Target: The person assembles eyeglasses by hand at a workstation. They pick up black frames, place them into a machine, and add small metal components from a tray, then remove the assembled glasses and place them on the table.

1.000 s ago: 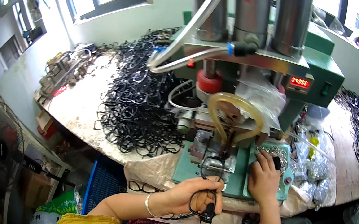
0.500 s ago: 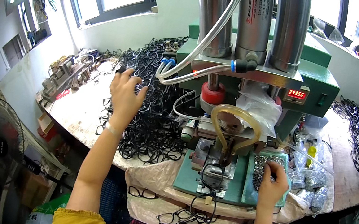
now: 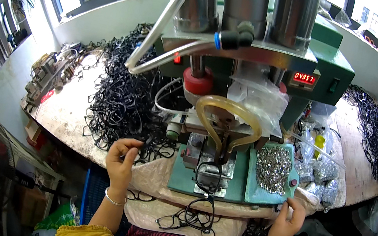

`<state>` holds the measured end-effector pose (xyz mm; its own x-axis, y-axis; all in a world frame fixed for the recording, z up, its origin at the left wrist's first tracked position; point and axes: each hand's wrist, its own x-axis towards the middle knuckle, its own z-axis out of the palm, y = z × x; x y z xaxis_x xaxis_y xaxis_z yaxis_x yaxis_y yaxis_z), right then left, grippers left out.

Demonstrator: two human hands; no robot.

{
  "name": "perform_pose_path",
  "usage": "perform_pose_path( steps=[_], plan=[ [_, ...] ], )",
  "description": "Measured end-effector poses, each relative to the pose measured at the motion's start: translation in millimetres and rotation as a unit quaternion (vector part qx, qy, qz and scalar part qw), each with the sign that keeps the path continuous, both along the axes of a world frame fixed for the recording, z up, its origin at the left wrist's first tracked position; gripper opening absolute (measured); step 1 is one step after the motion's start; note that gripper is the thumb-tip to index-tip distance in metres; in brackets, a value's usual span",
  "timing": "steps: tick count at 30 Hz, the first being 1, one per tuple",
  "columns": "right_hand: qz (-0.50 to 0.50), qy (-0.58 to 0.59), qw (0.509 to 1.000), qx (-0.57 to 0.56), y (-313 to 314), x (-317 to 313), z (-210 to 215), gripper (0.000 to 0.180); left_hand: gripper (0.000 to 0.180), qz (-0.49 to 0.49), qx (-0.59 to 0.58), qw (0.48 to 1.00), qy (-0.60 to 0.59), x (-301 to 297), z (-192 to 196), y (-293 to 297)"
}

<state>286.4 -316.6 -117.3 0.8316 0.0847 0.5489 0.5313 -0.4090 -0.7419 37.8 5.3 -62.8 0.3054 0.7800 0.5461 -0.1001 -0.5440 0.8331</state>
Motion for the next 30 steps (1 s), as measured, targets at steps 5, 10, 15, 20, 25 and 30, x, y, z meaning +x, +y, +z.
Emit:
perform_pose_path(
  steps=[5, 10, 15, 20, 25, 30],
  plan=[
    [0.209, 0.041, 0.975, 0.056, 61.2, -13.7, 59.5, 0.013, 0.018, -0.132, -0.114, 0.985, 0.016, 28.7, 4.0, -13.8],
    [0.306, 0.094, 0.94, 0.12, 139.6, -11.4, 72.6, 0.021, 0.012, -0.088, -0.072, 0.992, 0.056, 28.2, -11.1, -8.3],
    [0.346, 0.215, 0.875, 0.263, 140.4, -24.8, 70.0, 0.04, 0.01, -0.048, -0.12, 0.991, -0.019, 20.3, -18.8, -23.3],
    [0.356, 0.24, 0.865, 0.261, 140.4, -26.4, 78.4, 0.047, 0.024, -0.153, 0.181, 0.96, -0.149, 49.9, 63.5, -29.7],
    [0.378, 0.275, 0.829, 0.307, 148.3, -46.2, 99.2, 0.048, 0.015, -0.153, 0.175, 0.971, -0.053, 78.9, 129.9, -33.0],
    [0.39, 0.169, 0.899, 0.108, 111.7, -42.1, 112.4, 0.047, 0.028, -0.3, 0.491, 0.813, 0.09, 71.8, 122.2, -51.1]
  ],
)
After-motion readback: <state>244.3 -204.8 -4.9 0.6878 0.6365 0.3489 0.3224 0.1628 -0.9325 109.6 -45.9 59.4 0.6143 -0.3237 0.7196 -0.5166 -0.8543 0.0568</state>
